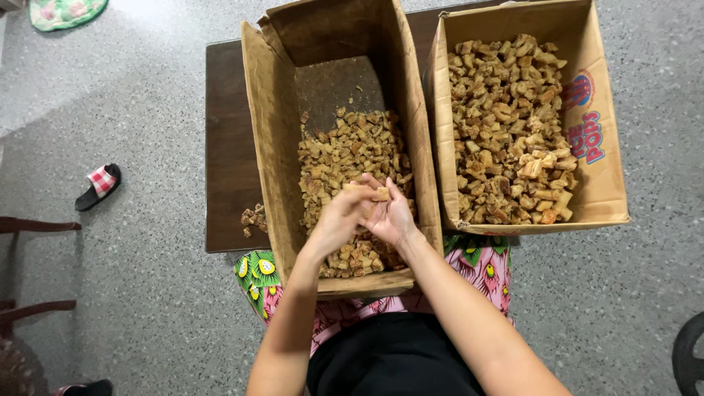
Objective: The person sorts brown food pieces by hand between two cardboard boxes positioned on the floor.
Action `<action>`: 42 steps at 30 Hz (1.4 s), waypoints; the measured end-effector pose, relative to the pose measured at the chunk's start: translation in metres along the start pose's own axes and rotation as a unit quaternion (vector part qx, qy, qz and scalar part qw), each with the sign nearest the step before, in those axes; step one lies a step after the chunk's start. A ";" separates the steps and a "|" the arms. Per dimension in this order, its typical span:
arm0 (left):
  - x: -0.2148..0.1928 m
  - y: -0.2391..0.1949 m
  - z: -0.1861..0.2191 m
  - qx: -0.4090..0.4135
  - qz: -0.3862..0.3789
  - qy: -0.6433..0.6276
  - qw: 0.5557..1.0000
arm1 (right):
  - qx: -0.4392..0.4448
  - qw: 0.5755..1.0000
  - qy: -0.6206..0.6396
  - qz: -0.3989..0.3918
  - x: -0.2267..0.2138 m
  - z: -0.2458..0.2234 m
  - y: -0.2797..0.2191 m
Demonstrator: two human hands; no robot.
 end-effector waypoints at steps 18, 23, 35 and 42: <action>-0.005 0.017 -0.004 -0.101 0.006 -0.078 0.992 | 0.029 0.994 -0.068 0.086 0.027 0.004 -0.015; -0.011 0.024 -0.001 -0.088 0.013 0.110 0.990 | 0.039 0.982 -0.170 0.066 0.034 0.006 -0.017; -0.014 0.017 -0.015 -0.172 0.016 -0.081 0.982 | 0.006 0.983 -0.186 -0.002 0.029 0.001 -0.016; -0.012 0.016 -0.060 -0.093 0.035 -0.303 0.948 | -0.012 0.985 -0.169 -0.017 0.025 -0.002 -0.015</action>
Point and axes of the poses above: each hand's wrist, its own y-axis towards the middle knuckle, its own x-axis out of the palm, z = x × y, the point moved 4 cm from there along y, towards the middle knuckle, and after that the axes turned 8 degrees about y, right-handed, at the moved point
